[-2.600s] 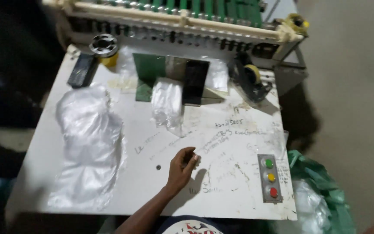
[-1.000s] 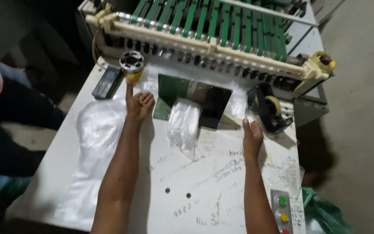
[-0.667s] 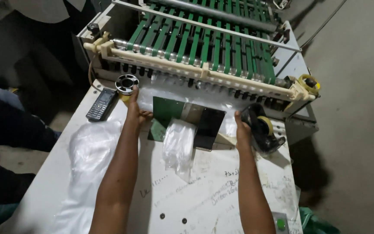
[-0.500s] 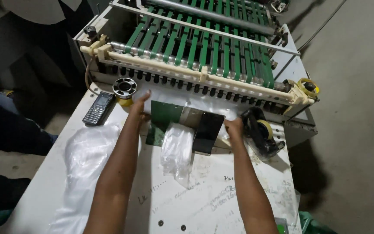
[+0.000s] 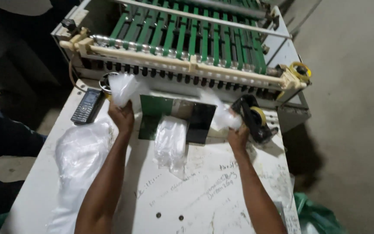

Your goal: Folding and stacking plastic bags at a workstation in a factory environment.

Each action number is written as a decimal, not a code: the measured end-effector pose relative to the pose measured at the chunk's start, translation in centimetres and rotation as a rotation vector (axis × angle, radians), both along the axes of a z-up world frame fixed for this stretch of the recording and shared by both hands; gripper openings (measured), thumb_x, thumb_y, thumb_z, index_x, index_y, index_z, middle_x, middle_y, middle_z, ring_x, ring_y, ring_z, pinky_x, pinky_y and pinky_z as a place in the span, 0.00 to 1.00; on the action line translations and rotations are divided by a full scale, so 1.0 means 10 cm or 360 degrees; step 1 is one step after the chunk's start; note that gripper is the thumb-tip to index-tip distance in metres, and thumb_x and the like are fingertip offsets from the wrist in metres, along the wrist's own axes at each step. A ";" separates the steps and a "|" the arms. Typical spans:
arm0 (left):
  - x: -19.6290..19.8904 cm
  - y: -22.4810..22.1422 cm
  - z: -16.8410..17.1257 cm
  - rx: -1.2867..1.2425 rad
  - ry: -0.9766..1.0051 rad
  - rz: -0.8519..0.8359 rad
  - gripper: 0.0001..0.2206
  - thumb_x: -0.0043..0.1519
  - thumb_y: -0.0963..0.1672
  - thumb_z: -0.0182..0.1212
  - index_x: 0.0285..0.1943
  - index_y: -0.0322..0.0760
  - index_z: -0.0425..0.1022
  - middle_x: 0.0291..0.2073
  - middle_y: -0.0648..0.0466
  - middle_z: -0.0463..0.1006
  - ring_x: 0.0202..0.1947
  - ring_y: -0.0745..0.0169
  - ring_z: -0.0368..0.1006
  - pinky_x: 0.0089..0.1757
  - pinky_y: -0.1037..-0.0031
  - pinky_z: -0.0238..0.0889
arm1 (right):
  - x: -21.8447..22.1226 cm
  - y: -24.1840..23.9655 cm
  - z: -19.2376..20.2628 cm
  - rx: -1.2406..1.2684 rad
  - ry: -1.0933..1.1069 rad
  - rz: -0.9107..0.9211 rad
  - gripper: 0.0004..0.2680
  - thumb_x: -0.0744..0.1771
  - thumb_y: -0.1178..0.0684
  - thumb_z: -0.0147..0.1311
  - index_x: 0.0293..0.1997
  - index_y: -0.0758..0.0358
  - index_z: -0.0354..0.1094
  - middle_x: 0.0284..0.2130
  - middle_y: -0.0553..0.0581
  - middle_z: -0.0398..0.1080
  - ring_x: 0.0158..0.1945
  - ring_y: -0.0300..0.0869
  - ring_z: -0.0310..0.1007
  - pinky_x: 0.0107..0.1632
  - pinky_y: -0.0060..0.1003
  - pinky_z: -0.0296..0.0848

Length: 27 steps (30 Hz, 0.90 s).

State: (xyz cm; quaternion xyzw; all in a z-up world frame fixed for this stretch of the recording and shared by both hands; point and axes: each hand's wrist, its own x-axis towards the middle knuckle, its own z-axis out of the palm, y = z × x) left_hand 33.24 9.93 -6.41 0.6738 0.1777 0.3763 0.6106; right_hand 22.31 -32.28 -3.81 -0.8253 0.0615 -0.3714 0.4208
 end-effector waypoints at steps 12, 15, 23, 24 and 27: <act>-2.41 -0.30 0.90 -0.0581 0.1048 -0.1359 0.20 0.45 0.37 0.74 0.48 0.21 0.81 0.40 0.34 0.83 0.40 0.45 0.79 0.47 0.56 0.70 | -2.01 0.67 0.65 0.0753 0.1243 0.1299 0.41 0.56 0.37 0.72 0.75 0.60 0.52 0.65 0.61 0.58 0.65 0.46 0.57 0.65 0.38 0.57; -2.56 -0.64 0.93 -0.1019 0.1318 -0.1687 0.18 0.49 0.39 0.74 0.47 0.19 0.80 0.37 0.37 0.84 0.35 0.48 0.80 0.43 0.59 0.71 | -1.75 0.70 -0.69 0.1362 0.1091 0.1876 0.54 0.47 0.23 0.67 0.76 0.64 0.48 0.64 0.61 0.60 0.60 0.41 0.62 0.61 0.37 0.63; -2.89 -1.10 1.50 -0.0347 0.0557 -0.1641 0.30 0.45 0.43 0.83 0.56 0.29 0.76 0.42 0.41 0.82 0.44 0.51 0.78 0.46 0.60 0.71 | -1.67 1.01 0.63 0.1033 0.0925 0.0807 0.15 0.58 0.56 0.78 0.45 0.65 0.77 0.37 0.58 0.79 0.40 0.39 0.79 0.46 0.41 0.78; -2.91 -1.13 1.27 0.0013 0.0154 -0.1606 0.20 0.48 0.41 0.78 0.47 0.29 0.77 0.45 0.41 0.80 0.47 0.42 0.76 0.48 0.56 0.70 | -1.77 1.01 0.71 0.0998 0.0925 0.0955 0.15 0.60 0.56 0.73 0.48 0.66 0.75 0.41 0.60 0.78 0.45 0.42 0.77 0.51 0.42 0.74; -3.00 -1.10 0.62 0.0536 -0.0374 -0.1535 0.08 0.54 0.42 0.72 0.40 0.38 0.81 0.49 0.46 0.80 0.51 0.40 0.74 0.52 0.56 0.65 | -2.08 1.02 0.98 0.0887 0.0897 0.1337 0.14 0.65 0.55 0.60 0.55 0.69 0.71 0.50 0.66 0.74 0.57 0.50 0.71 0.62 0.46 0.64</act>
